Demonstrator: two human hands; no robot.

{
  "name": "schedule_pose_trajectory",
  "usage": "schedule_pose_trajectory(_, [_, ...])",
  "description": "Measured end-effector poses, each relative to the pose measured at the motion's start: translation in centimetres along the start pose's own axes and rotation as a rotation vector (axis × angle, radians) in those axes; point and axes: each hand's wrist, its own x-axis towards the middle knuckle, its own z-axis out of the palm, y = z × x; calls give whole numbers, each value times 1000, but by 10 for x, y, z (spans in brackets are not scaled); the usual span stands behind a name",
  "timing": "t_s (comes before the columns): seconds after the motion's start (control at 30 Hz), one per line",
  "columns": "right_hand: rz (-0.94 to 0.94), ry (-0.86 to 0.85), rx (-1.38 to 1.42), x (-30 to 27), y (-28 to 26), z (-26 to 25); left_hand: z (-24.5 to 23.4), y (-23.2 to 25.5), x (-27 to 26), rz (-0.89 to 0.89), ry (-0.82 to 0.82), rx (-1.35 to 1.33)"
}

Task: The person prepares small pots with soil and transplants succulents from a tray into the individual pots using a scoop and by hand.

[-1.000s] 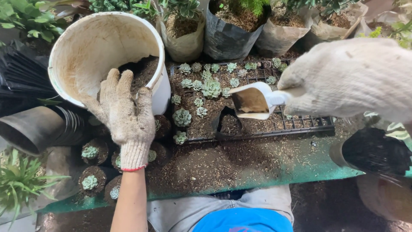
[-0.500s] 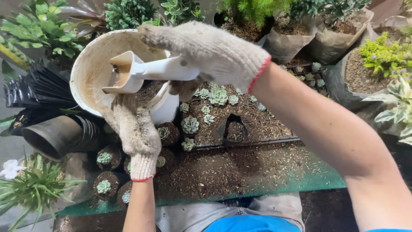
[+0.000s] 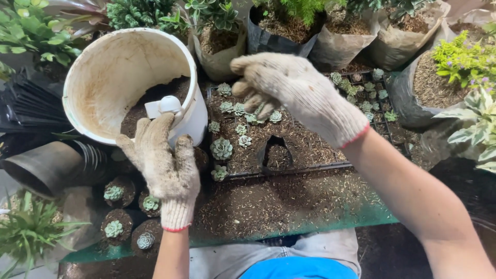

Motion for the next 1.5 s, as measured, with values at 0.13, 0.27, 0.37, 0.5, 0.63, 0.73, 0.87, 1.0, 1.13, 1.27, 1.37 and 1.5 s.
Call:
schedule_pose_trajectory(0.13, [245,349,-436,-25,47,-18,0,47,-2,92,95,-84])
schedule_pose_trajectory(0.27, [448,420,-471,-51,106,-33,77,52,-63,-31,239,-440])
schedule_pose_trajectory(0.37, [438,366,-501,-64,126,-29,85,75,-79,-244,-37,-326])
schedule_pose_trajectory(0.5, [448,361,-493,-60,176,-35,91,90,-56,-800,-778,-373])
schedule_pose_trajectory(0.63, [457,392,-507,-51,203,-43,108,87,-53,-890,-869,-317])
schedule_pose_trajectory(0.73, [481,432,-494,-47,208,-42,111,82,-50,-823,-876,-275])
schedule_pose_trajectory(0.87, [505,458,-513,-43,214,-41,118,80,-47,-711,-935,-138])
schedule_pose_trajectory(1.0, [477,456,-505,-41,212,-40,124,79,-48,-707,-968,-96])
schedule_pose_trajectory(1.13, [552,445,-590,-41,200,-36,122,80,-49,-739,-962,-103])
schedule_pose_trajectory(1.27, [544,461,-582,-43,195,-34,127,78,-55,-710,-937,-95])
schedule_pose_trajectory(1.37, [554,497,-538,-44,208,-41,112,93,-53,-675,-879,-169])
schedule_pose_trajectory(1.5, [576,564,-575,-58,197,-42,103,103,-57,-656,-770,-346])
